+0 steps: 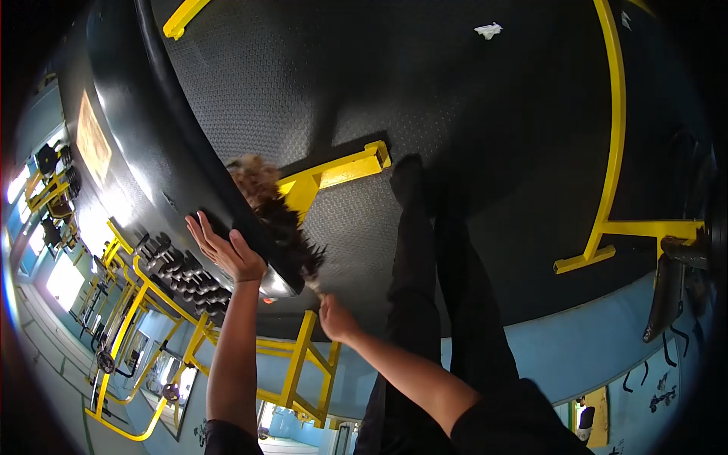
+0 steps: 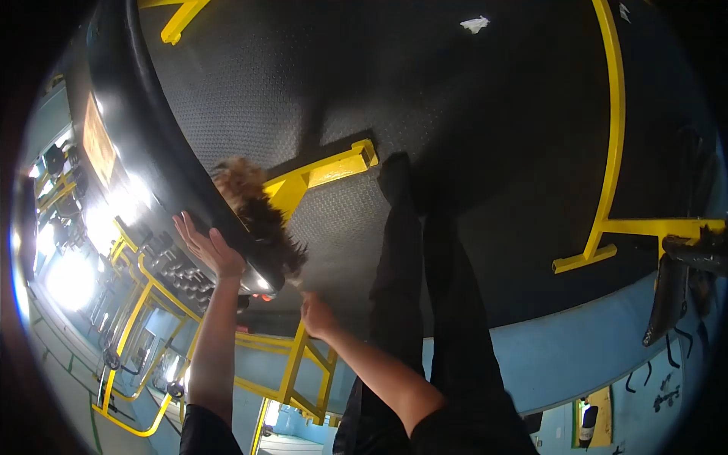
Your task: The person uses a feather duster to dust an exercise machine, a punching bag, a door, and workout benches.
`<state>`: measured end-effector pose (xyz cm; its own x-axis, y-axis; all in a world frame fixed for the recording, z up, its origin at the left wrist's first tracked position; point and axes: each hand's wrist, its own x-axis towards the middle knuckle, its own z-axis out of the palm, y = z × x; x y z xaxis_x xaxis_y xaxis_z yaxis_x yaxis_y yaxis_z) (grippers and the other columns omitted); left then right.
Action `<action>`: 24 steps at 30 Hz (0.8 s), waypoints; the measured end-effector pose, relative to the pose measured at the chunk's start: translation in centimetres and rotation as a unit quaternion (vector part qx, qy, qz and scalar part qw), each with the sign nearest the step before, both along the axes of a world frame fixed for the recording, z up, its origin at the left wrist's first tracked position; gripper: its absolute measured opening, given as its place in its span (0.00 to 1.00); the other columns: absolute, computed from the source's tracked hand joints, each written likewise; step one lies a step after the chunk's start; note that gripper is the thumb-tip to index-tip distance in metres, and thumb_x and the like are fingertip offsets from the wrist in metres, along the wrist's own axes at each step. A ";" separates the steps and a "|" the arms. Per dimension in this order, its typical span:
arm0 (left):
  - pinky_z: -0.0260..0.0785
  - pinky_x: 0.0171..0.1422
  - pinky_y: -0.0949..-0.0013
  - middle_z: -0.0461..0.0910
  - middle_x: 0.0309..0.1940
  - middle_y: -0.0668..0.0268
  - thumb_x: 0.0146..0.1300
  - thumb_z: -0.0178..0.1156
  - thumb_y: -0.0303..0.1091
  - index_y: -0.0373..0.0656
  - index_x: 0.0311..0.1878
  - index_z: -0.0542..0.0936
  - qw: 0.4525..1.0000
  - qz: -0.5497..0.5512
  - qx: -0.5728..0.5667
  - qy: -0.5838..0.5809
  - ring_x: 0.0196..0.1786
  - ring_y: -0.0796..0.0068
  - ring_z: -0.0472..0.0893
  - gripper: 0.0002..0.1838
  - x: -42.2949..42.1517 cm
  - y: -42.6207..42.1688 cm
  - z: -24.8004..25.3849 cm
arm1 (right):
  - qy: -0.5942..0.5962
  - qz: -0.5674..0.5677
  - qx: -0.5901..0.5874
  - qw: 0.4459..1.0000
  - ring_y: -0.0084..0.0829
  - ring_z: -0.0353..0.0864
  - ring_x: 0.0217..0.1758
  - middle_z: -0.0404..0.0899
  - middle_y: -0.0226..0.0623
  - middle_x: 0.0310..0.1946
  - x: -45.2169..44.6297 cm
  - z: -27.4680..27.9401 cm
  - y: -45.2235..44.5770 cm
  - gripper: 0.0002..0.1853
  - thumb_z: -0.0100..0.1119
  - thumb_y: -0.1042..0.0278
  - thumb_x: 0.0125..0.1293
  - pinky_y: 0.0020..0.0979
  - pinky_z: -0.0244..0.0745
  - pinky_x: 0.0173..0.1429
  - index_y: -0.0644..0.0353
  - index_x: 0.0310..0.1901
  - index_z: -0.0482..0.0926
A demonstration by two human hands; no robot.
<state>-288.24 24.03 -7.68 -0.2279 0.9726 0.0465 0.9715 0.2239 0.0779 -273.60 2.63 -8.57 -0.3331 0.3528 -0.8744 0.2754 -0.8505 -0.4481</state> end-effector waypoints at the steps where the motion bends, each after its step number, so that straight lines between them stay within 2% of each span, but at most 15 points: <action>1: 0.37 0.80 0.48 0.51 0.77 0.48 0.72 0.39 0.50 0.37 0.75 0.58 1.000 0.002 -0.003 0.004 0.79 0.49 0.49 0.35 0.0 -0.1 -0.1 | -0.030 0.022 -0.039 0.999 0.65 0.76 0.47 0.76 0.64 0.41 0.3 -1.7 -0.9 0.11 0.41 0.63 0.75 0.56 0.70 0.50 0.63 0.49 0.65; 4: 0.36 0.80 0.48 0.50 0.77 0.49 0.73 0.39 0.52 0.39 0.75 0.58 1.000 -0.002 0.004 -0.001 0.79 0.50 0.49 0.35 -0.3 -0.1 -0.3 | -0.125 0.056 -0.081 0.987 0.63 0.77 0.46 0.77 0.62 0.41 3.4 -8.8 -3.0 0.12 0.40 0.62 0.76 0.56 0.70 0.49 0.62 0.49 0.65; 6: 0.37 0.80 0.48 0.51 0.77 0.49 0.73 0.38 0.52 0.39 0.75 0.58 1.000 -0.004 0.005 0.007 0.79 0.50 0.49 0.35 -0.4 -0.2 -0.3 | -0.150 0.137 -0.146 0.968 0.58 0.78 0.53 0.79 0.57 0.49 7.5 -11.8 -1.4 0.15 0.41 0.60 0.75 0.54 0.71 0.58 0.59 0.56 0.67; 7: 0.37 0.80 0.48 0.51 0.77 0.50 0.73 0.38 0.53 0.38 0.75 0.58 1.000 -0.005 0.006 0.008 0.79 0.50 0.49 0.35 -0.4 -0.1 -0.3 | -0.162 0.153 -0.127 0.966 0.58 0.79 0.53 0.79 0.57 0.48 9.3 -12.4 -0.6 0.14 0.41 0.60 0.76 0.54 0.72 0.56 0.59 0.54 0.67; 12: 0.38 0.80 0.48 0.51 0.77 0.49 0.73 0.38 0.54 0.38 0.75 0.58 1.000 -0.002 0.006 0.013 0.79 0.50 0.49 0.35 -0.5 -0.2 -0.4 | -0.221 0.180 -0.093 0.954 0.58 0.80 0.50 0.80 0.56 0.45 16.8 -11.8 1.4 0.13 0.40 0.59 0.77 0.55 0.73 0.51 0.60 0.50 0.67; 14: 0.38 0.80 0.48 0.51 0.77 0.49 0.73 0.38 0.54 0.39 0.75 0.58 1.000 0.007 0.001 0.017 0.79 0.50 0.49 0.35 -0.3 -0.1 -0.3 | -0.262 0.134 -0.024 0.955 0.58 0.80 0.47 0.80 0.56 0.44 18.4 -11.1 1.9 0.12 0.40 0.59 0.77 0.55 0.73 0.49 0.60 0.49 0.67; 18: 0.38 0.80 0.48 0.51 0.77 0.50 0.73 0.38 0.53 0.41 0.75 0.58 1.000 0.014 0.010 0.012 0.79 0.50 0.49 0.34 -0.2 -0.1 -0.3 | -0.263 0.148 -0.041 0.953 0.57 0.81 0.46 0.81 0.54 0.42 19.1 -9.7 4.0 0.11 0.42 0.60 0.76 0.55 0.74 0.48 0.59 0.48 0.67; 21: 0.38 0.80 0.46 0.51 0.77 0.51 0.74 0.37 0.55 0.42 0.75 0.58 1.000 0.002 0.017 0.013 0.79 0.49 0.49 0.34 0.1 0.0 -0.1 | -0.263 0.200 -0.043 0.943 0.54 0.82 0.46 0.82 0.51 0.42 18.9 -9.5 5.7 0.12 0.43 0.61 0.76 0.53 0.76 0.48 0.57 0.52 0.69; 24: 0.39 0.80 0.47 0.52 0.77 0.51 0.74 0.39 0.53 0.43 0.76 0.57 1.000 -0.002 0.016 0.019 0.79 0.48 0.50 0.34 0.5 0.2 0.0 | -0.182 0.289 0.047 0.939 0.51 0.83 0.47 0.83 0.49 0.43 16.5 -9.7 8.9 0.16 0.44 0.61 0.74 0.50 0.78 0.50 0.55 0.58 0.73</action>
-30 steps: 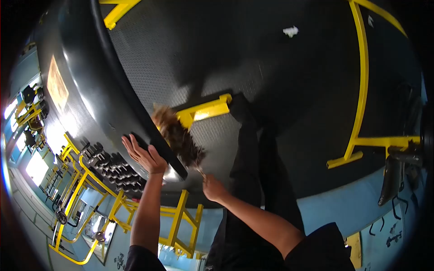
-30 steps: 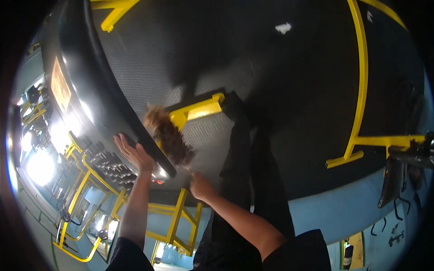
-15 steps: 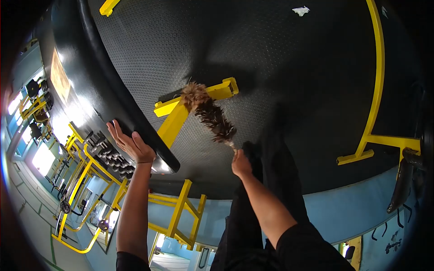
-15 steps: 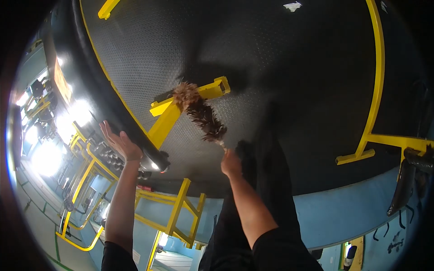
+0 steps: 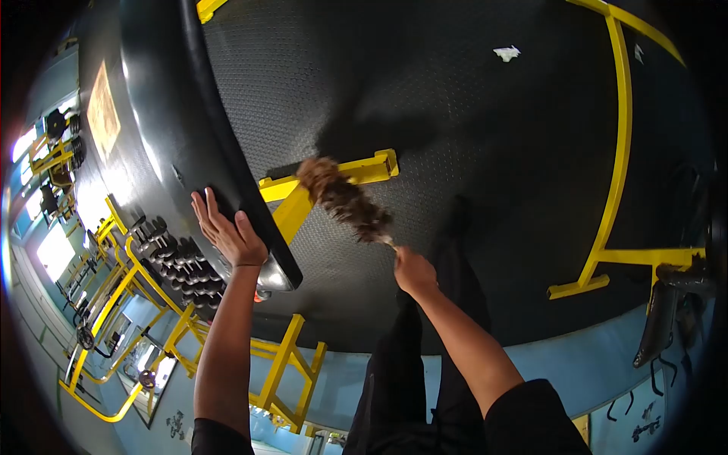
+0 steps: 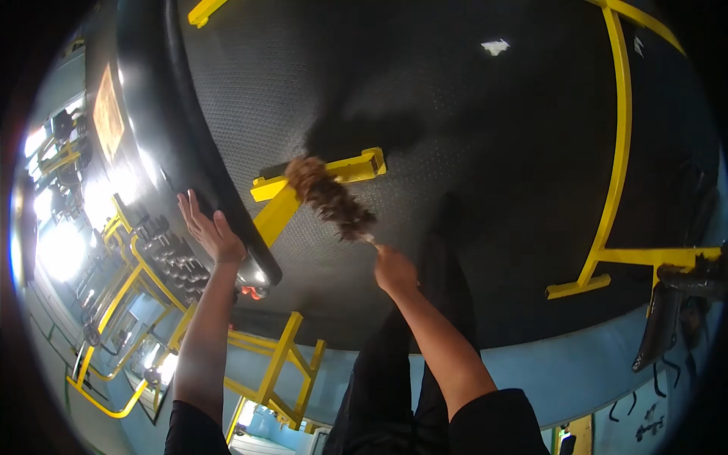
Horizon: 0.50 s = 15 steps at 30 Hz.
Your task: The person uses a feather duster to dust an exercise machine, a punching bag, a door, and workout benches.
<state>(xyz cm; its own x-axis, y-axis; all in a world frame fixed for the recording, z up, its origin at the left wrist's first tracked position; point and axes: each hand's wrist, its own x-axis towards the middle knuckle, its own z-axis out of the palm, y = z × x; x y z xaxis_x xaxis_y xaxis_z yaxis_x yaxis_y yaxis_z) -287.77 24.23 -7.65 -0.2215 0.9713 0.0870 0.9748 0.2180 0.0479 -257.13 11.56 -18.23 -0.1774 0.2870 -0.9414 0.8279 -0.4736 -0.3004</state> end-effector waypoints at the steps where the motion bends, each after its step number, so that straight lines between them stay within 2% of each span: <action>1: 0.39 0.80 0.47 0.52 0.77 0.51 0.74 0.39 0.53 0.43 0.76 0.57 1.000 0.006 0.004 0.004 0.79 0.48 0.50 0.34 0.0 -0.1 0.0 | 0.025 0.017 0.002 1.000 0.50 0.84 0.48 0.83 0.49 0.44 -1.7 -0.5 1.8 0.17 0.44 0.61 0.74 0.49 0.79 0.51 0.55 0.60 0.73; 3: 0.39 0.80 0.47 0.53 0.77 0.51 0.71 0.42 0.51 0.40 0.75 0.59 1.000 0.009 0.000 -0.002 0.79 0.48 0.51 0.34 -0.2 -0.1 -0.1 | 0.052 0.005 0.055 0.997 0.47 0.85 0.49 0.84 0.48 0.45 -5.7 -0.8 6.4 0.15 0.48 0.64 0.71 0.48 0.79 0.52 0.57 0.54 0.78; 5: 0.39 0.80 0.47 0.53 0.77 0.50 0.70 0.43 0.50 0.40 0.75 0.59 1.000 0.010 0.001 -0.005 0.79 0.47 0.51 0.35 -0.1 0.0 0.0 | 0.082 0.186 0.035 0.979 0.44 0.86 0.50 0.85 0.46 0.47 -9.8 0.2 12.8 0.14 0.53 0.67 0.68 0.45 0.80 0.52 0.59 0.50 0.82; 7: 0.38 0.80 0.46 0.53 0.77 0.49 0.70 0.43 0.49 0.39 0.75 0.59 1.000 0.001 0.007 -0.011 0.79 0.46 0.51 0.35 -0.1 0.0 -0.1 | 0.094 0.251 0.101 0.958 0.42 0.86 0.50 0.85 0.44 0.48 -12.3 0.1 15.9 0.13 0.58 0.67 0.64 0.42 0.80 0.53 0.59 0.47 0.85; 9: 0.38 0.80 0.47 0.52 0.77 0.49 0.69 0.43 0.49 0.40 0.75 0.59 1.000 0.004 0.002 -0.014 0.79 0.46 0.50 0.35 -0.1 -0.1 0.0 | 0.104 0.282 0.057 0.952 0.42 0.84 0.55 0.83 0.46 0.52 -11.7 -0.3 19.9 0.19 0.56 0.64 0.65 0.44 0.79 0.57 0.63 0.55 0.80; 11: 0.37 0.80 0.47 0.51 0.77 0.49 0.69 0.44 0.50 0.40 0.75 0.59 1.000 0.009 0.001 -0.013 0.79 0.47 0.49 0.35 -0.1 -0.1 -0.1 | 0.012 0.316 0.078 0.946 0.41 0.83 0.57 0.82 0.46 0.53 -9.2 0.0 21.7 0.19 0.58 0.63 0.64 0.43 0.79 0.58 0.62 0.54 0.80; 13: 0.36 0.80 0.46 0.50 0.77 0.50 0.68 0.44 0.50 0.41 0.75 0.58 1.000 0.012 0.004 -0.020 0.79 0.47 0.48 0.36 -0.2 -0.2 -0.1 | -0.055 0.304 0.065 0.949 0.43 0.82 0.58 0.82 0.46 0.55 -5.9 -4.5 20.5 0.18 0.56 0.61 0.65 0.44 0.78 0.58 0.59 0.53 0.82; 15: 0.37 0.80 0.47 0.50 0.78 0.52 0.71 0.43 0.47 0.42 0.76 0.57 1.000 0.008 -0.007 0.004 0.79 0.49 0.49 0.34 0.2 0.0 0.2 | -0.075 0.252 0.076 0.962 0.46 0.82 0.57 0.82 0.44 0.54 -1.6 -5.2 19.5 0.17 0.53 0.59 0.66 0.46 0.78 0.58 0.55 0.52 0.83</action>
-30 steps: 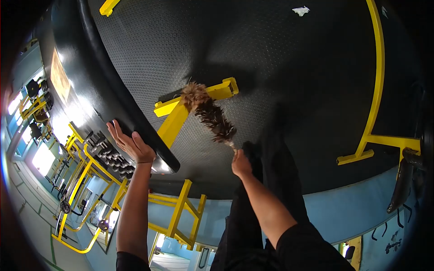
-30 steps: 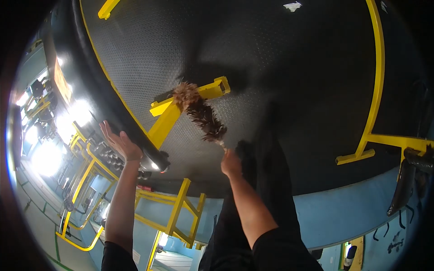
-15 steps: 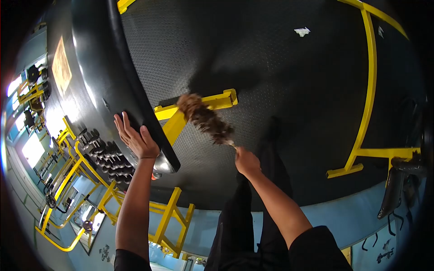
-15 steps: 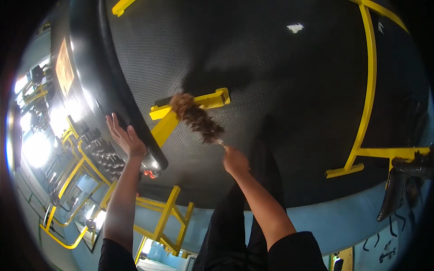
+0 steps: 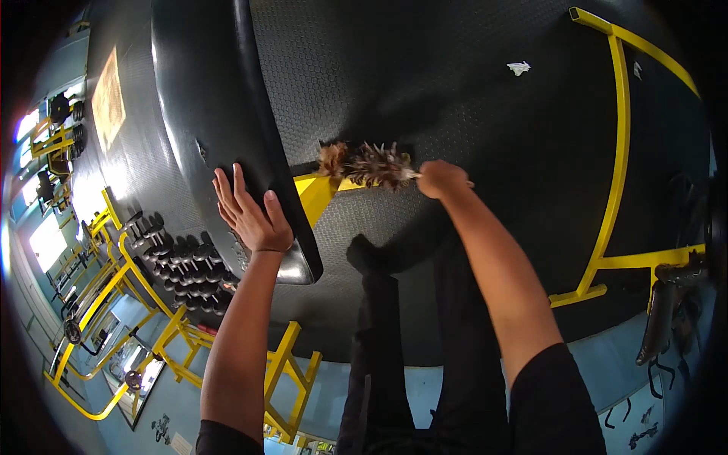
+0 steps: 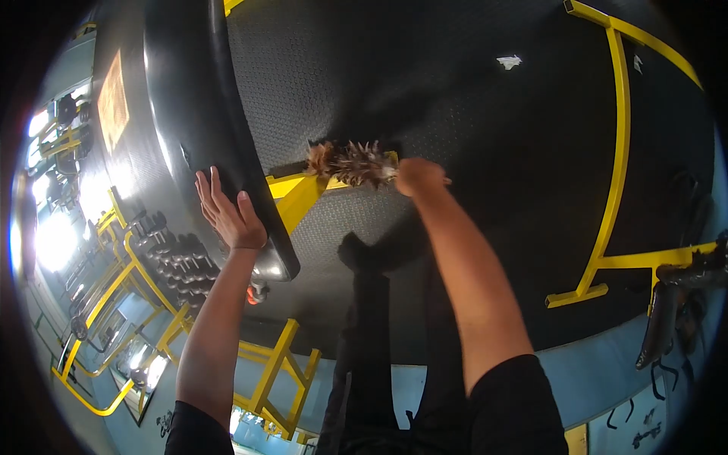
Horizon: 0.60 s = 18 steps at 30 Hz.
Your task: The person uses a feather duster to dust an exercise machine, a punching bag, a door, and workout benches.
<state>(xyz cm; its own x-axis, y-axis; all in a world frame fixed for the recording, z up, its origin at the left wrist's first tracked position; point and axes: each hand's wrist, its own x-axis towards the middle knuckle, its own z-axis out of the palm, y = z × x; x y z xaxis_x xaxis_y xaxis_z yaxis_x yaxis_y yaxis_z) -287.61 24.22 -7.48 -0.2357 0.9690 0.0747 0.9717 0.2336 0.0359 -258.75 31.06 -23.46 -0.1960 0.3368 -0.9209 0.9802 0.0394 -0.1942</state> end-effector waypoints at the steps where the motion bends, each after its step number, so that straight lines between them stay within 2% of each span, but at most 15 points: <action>1: 0.36 0.80 0.47 0.49 0.78 0.53 0.70 0.44 0.47 0.43 0.76 0.57 1.000 0.002 0.004 -0.005 0.80 0.49 0.48 0.34 -0.1 -0.1 -0.2 | -0.012 -0.034 -0.005 0.999 0.47 0.83 0.56 0.83 0.44 0.52 1.9 1.0 -0.2 0.16 0.52 0.62 0.66 0.46 0.78 0.58 0.56 0.51 0.84; 2: 0.36 0.80 0.47 0.49 0.78 0.53 0.70 0.44 0.47 0.43 0.76 0.57 1.000 0.003 0.006 -0.008 0.80 0.49 0.48 0.34 -0.1 -0.2 -0.2 | -0.024 -0.068 -0.009 0.997 0.47 0.83 0.55 0.84 0.44 0.50 3.6 2.5 -0.6 0.16 0.50 0.65 0.66 0.46 0.78 0.57 0.56 0.50 0.84; 4: 0.35 0.80 0.46 0.48 0.79 0.54 0.70 0.44 0.48 0.46 0.77 0.56 1.000 0.013 0.005 -0.010 0.80 0.50 0.47 0.34 0.0 -0.2 -0.3 | 0.009 -0.064 0.001 0.998 0.46 0.83 0.54 0.84 0.45 0.48 6.1 4.6 -2.7 0.16 0.49 0.63 0.67 0.45 0.78 0.56 0.54 0.49 0.84; 6: 0.34 0.80 0.45 0.48 0.79 0.55 0.70 0.44 0.49 0.47 0.77 0.56 1.000 0.014 0.012 -0.017 0.80 0.50 0.46 0.34 -0.1 -0.2 -0.5 | 0.086 -0.100 0.007 0.991 0.46 0.83 0.51 0.84 0.45 0.46 5.5 7.7 -5.9 0.15 0.51 0.60 0.67 0.44 0.78 0.54 0.53 0.48 0.84; 8: 0.33 0.80 0.44 0.48 0.79 0.56 0.70 0.44 0.49 0.48 0.77 0.56 0.999 0.013 0.024 -0.024 0.80 0.51 0.46 0.34 0.0 -0.3 -0.7 | 0.214 -0.178 -0.021 0.960 0.48 0.83 0.49 0.84 0.44 0.45 3.5 9.7 -11.2 0.14 0.52 0.57 0.69 0.44 0.78 0.52 0.52 0.47 0.83; 10: 0.33 0.80 0.44 0.47 0.79 0.56 0.70 0.45 0.51 0.51 0.77 0.56 0.999 0.028 0.008 -0.014 0.81 0.51 0.45 0.34 0.0 -0.2 -0.8 | 0.285 -0.217 -0.032 0.933 0.50 0.82 0.48 0.84 0.45 0.43 1.7 11.5 -15.1 0.15 0.52 0.55 0.69 0.45 0.77 0.52 0.53 0.48 0.82; 11: 0.33 0.80 0.44 0.47 0.79 0.56 0.70 0.45 0.51 0.51 0.77 0.56 0.999 0.023 0.015 -0.020 0.81 0.51 0.45 0.34 0.0 -0.1 -0.6 | 0.281 -0.220 -0.023 0.934 0.50 0.82 0.48 0.84 0.45 0.43 1.3 11.7 -16.7 0.15 0.52 0.55 0.69 0.45 0.77 0.52 0.53 0.48 0.82; 13: 0.35 0.80 0.44 0.48 0.79 0.56 0.70 0.48 0.52 0.54 0.77 0.56 0.998 0.052 -0.004 -0.018 0.81 0.53 0.45 0.34 0.5 -0.1 -0.2 | 0.178 -0.260 -0.069 0.946 0.50 0.82 0.48 0.84 0.46 0.42 0.7 11.1 -20.0 0.16 0.51 0.55 0.70 0.46 0.76 0.52 0.52 0.51 0.80; 14: 0.35 0.80 0.44 0.48 0.79 0.56 0.70 0.48 0.52 0.54 0.77 0.56 0.998 0.064 0.002 -0.024 0.81 0.53 0.45 0.34 0.6 -0.1 -0.2 | 0.174 -0.249 -0.064 0.951 0.50 0.82 0.48 0.84 0.46 0.42 0.8 10.3 -21.9 0.16 0.51 0.55 0.70 0.46 0.76 0.52 0.52 0.51 0.80; 16: 0.36 0.80 0.44 0.49 0.79 0.56 0.70 0.50 0.52 0.56 0.77 0.57 0.997 0.049 0.018 -0.055 0.81 0.54 0.45 0.34 0.3 -0.2 -0.1 | 0.009 -0.331 -0.004 0.944 0.51 0.82 0.50 0.84 0.47 0.44 1.0 9.1 -26.3 0.16 0.49 0.56 0.71 0.47 0.76 0.53 0.53 0.53 0.79; 17: 0.35 0.80 0.44 0.49 0.79 0.57 0.69 0.51 0.53 0.56 0.77 0.58 0.996 0.047 0.022 -0.070 0.81 0.55 0.45 0.35 0.1 -0.3 -0.2 | 0.008 -0.315 0.002 0.949 0.51 0.82 0.50 0.84 0.47 0.44 1.0 9.4 -27.8 0.16 0.49 0.56 0.71 0.47 0.76 0.53 0.53 0.53 0.79; 18: 0.36 0.80 0.43 0.51 0.78 0.55 0.67 0.55 0.47 0.52 0.72 0.65 0.991 0.028 0.052 -0.120 0.81 0.53 0.46 0.31 -0.1 -0.7 0.3 | -0.038 -0.308 0.015 0.951 0.51 0.82 0.48 0.83 0.48 0.43 1.0 10.0 -28.8 0.15 0.48 0.57 0.72 0.47 0.76 0.51 0.55 0.51 0.79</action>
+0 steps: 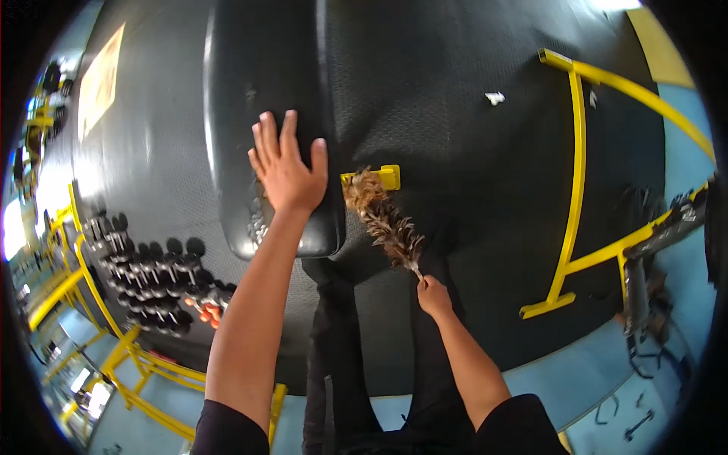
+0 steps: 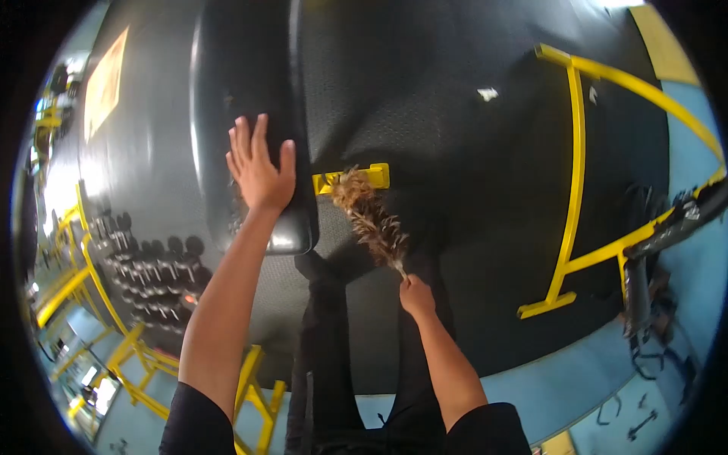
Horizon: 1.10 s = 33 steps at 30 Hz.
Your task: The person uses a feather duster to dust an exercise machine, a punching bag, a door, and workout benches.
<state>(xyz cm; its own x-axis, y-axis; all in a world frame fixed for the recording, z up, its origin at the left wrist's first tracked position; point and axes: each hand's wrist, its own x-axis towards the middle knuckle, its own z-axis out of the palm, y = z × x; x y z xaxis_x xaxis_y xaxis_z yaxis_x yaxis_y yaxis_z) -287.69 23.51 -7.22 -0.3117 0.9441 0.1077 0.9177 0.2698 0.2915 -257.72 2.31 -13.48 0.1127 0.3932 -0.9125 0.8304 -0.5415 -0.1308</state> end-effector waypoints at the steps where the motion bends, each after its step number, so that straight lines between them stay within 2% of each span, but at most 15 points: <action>1: 0.40 0.80 0.44 0.52 0.77 0.54 0.66 0.57 0.43 0.50 0.70 0.69 0.998 -0.019 0.008 -0.059 0.80 0.52 0.49 0.28 -0.5 -0.8 0.7 | -0.048 0.009 -0.001 0.999 0.51 0.82 0.46 0.83 0.49 0.43 0.3 0.3 -0.4 0.15 0.48 0.58 0.73 0.46 0.76 0.49 0.56 0.50 0.79; 2: 0.44 0.79 0.45 0.54 0.76 0.54 0.65 0.59 0.39 0.48 0.67 0.72 0.992 -0.038 0.018 -0.117 0.79 0.51 0.51 0.26 -1.1 -1.9 1.2 | -0.054 0.033 0.003 0.998 0.51 0.82 0.46 0.83 0.49 0.43 0.3 1.3 0.0 0.15 0.48 0.58 0.73 0.46 0.76 0.49 0.56 0.50 0.79; 3: 0.51 0.77 0.47 0.55 0.74 0.50 0.63 0.61 0.31 0.44 0.62 0.76 0.966 -0.022 0.109 -0.235 0.75 0.48 0.58 0.23 -1.3 -3.6 1.7 | -0.074 0.066 -0.017 0.995 0.53 0.81 0.49 0.83 0.49 0.45 0.2 2.8 0.8 0.16 0.47 0.58 0.72 0.48 0.76 0.52 0.56 0.51 0.79; 4: 0.56 0.74 0.50 0.57 0.72 0.46 0.62 0.61 0.28 0.42 0.61 0.75 0.963 0.004 0.174 -0.207 0.72 0.46 0.61 0.22 -1.5 -5.9 2.5 | -0.093 0.098 -0.037 0.990 0.54 0.80 0.53 0.83 0.50 0.47 -0.3 4.1 1.5 0.17 0.47 0.58 0.71 0.50 0.76 0.55 0.56 0.53 0.78; 6: 0.57 0.73 0.52 0.58 0.69 0.48 0.63 0.60 0.27 0.41 0.60 0.75 0.967 0.070 0.183 -0.161 0.70 0.48 0.63 0.21 -2.8 -11.9 3.3 | -0.138 0.194 0.000 0.971 0.54 0.81 0.52 0.82 0.54 0.47 0.4 5.3 3.2 0.15 0.49 0.60 0.70 0.49 0.76 0.55 0.59 0.49 0.80; 12: 0.65 0.61 0.60 0.62 0.61 0.56 0.68 0.54 0.25 0.45 0.61 0.71 0.841 0.402 0.104 -0.347 0.56 0.66 0.73 0.19 -4.5 -30.3 -0.2 | -0.174 0.472 -0.047 0.863 0.52 0.81 0.55 0.81 0.59 0.48 -4.8 6.2 10.1 0.19 0.49 0.66 0.68 0.45 0.78 0.56 0.71 0.54 0.76; 13: 0.68 0.56 0.64 0.64 0.59 0.57 0.68 0.53 0.24 0.43 0.62 0.70 0.836 0.419 0.106 -0.338 0.49 0.71 0.75 0.19 -4.0 -32.4 -1.0 | -0.179 0.489 -0.013 0.854 0.52 0.81 0.55 0.80 0.59 0.51 -7.1 6.3 9.9 0.21 0.48 0.67 0.68 0.44 0.78 0.57 0.73 0.57 0.72; 15: 0.68 0.53 0.66 0.65 0.57 0.58 0.67 0.53 0.23 0.42 0.62 0.70 0.804 0.451 0.102 -0.374 0.47 0.72 0.75 0.19 -2.8 -36.0 -2.1 | -0.171 0.529 0.044 0.830 0.51 0.81 0.57 0.75 0.60 0.58 -12.2 6.8 9.5 0.24 0.47 0.69 0.68 0.42 0.78 0.58 0.75 0.63 0.64; 17: 0.70 0.48 0.68 0.68 0.54 0.58 0.67 0.53 0.23 0.39 0.62 0.70 0.793 0.445 0.076 -0.409 0.41 0.72 0.78 0.19 -2.2 -39.3 -3.7 | -0.149 0.572 0.056 0.805 0.51 0.81 0.57 0.76 0.61 0.57 -17.9 6.9 8.6 0.22 0.46 0.71 0.68 0.42 0.78 0.58 0.76 0.60 0.66; 21: 0.71 0.50 0.66 0.70 0.54 0.55 0.68 0.52 0.23 0.39 0.62 0.70 0.717 0.492 0.059 -0.490 0.43 0.69 0.78 0.20 -2.9 -42.4 -4.6 | -0.136 0.658 0.060 0.738 0.52 0.81 0.57 0.78 0.60 0.54 -28.2 6.5 4.7 0.20 0.47 0.75 0.67 0.43 0.78 0.58 0.76 0.58 0.68; 25: 0.70 0.58 0.67 0.69 0.57 0.58 0.69 0.51 0.22 0.42 0.64 0.69 0.634 0.537 0.065 -0.553 0.50 0.70 0.76 0.20 -6.0 -45.3 -5.5 | -0.090 0.646 0.107 0.750 0.56 0.80 0.54 0.80 0.63 0.46 -32.9 2.8 2.6 0.20 0.48 0.73 0.65 0.48 0.76 0.57 0.73 0.57 0.71; 27: 0.72 0.54 0.66 0.71 0.55 0.55 0.69 0.52 0.24 0.40 0.63 0.70 0.679 0.536 0.095 -0.492 0.47 0.66 0.78 0.20 -7.6 -46.6 -6.6 | -0.025 0.549 0.179 0.816 0.61 0.79 0.50 0.79 0.67 0.44 -31.8 0.1 1.2 0.18 0.48 0.72 0.64 0.52 0.75 0.55 0.71 0.54 0.73; 30: 0.71 0.57 0.65 0.72 0.55 0.56 0.69 0.52 0.24 0.41 0.64 0.70 0.616 0.566 0.093 -0.540 0.51 0.66 0.77 0.20 -11.2 -48.4 -6.5 | -0.025 0.465 0.243 0.851 0.63 0.79 0.49 0.79 0.67 0.43 -30.0 -0.3 -2.6 0.19 0.46 0.72 0.64 0.54 0.73 0.55 0.69 0.55 0.74; 32: 0.71 0.58 0.64 0.72 0.54 0.56 0.70 0.51 0.26 0.43 0.65 0.69 0.625 0.570 0.066 -0.529 0.51 0.66 0.77 0.20 -12.9 -49.5 -6.4 | -0.087 0.358 0.270 0.889 0.64 0.79 0.49 0.79 0.66 0.44 -30.1 -0.1 -5.3 0.19 0.44 0.74 0.65 0.53 0.73 0.56 0.71 0.57 0.71; 33: 0.71 0.58 0.64 0.72 0.54 0.56 0.70 0.50 0.26 0.43 0.65 0.69 0.625 0.570 0.058 -0.530 0.51 0.66 0.77 0.20 -13.2 -50.0 -6.8 | -0.139 0.272 0.220 0.927 0.62 0.77 0.56 0.78 0.64 0.51 -32.0 1.3 -6.1 0.20 0.43 0.74 0.67 0.49 0.72 0.60 0.73 0.59 0.69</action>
